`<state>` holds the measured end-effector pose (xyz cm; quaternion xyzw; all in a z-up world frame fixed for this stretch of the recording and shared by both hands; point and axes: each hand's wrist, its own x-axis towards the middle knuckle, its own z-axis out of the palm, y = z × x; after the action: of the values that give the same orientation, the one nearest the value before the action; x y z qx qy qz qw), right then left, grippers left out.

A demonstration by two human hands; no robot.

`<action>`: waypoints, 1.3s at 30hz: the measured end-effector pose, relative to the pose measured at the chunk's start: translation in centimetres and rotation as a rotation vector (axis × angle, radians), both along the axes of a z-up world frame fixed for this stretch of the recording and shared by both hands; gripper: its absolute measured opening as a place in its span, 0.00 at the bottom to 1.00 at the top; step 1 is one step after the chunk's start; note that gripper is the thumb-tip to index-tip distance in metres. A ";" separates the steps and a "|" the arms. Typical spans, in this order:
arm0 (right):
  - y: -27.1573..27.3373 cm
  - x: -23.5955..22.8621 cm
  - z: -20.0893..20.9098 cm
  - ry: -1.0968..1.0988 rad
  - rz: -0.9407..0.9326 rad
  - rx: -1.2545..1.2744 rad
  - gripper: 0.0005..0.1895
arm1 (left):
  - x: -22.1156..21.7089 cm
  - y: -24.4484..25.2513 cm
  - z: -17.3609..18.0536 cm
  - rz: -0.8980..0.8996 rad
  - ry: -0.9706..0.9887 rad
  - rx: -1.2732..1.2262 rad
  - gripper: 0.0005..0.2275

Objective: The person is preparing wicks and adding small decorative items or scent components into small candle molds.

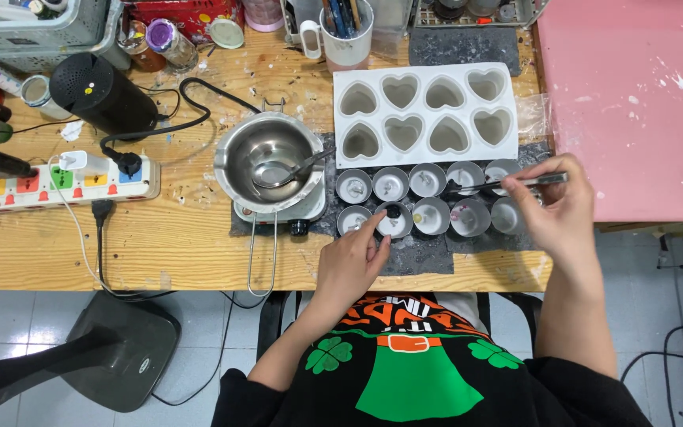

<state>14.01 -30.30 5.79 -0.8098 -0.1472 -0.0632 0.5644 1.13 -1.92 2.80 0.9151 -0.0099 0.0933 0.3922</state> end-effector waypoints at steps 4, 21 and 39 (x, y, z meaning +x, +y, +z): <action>-1.6 0.9 1.7 -0.043 0.026 0.019 0.14 | 0.1 0.2 0.3 -0.008 0.003 -0.002 0.18; -5.2 7.6 -1.8 0.003 0.114 -0.153 0.19 | 4.5 -2.7 0.7 -0.158 -0.216 0.227 0.19; -0.7 10.5 0.3 0.041 0.268 -0.544 0.21 | 9.3 -7.1 -1.7 -0.241 -0.206 0.377 0.19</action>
<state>24.51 -30.98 6.08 -0.9058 -0.2527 0.0699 0.3328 10.43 -8.99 1.14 0.9500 -0.1761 0.1352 0.2196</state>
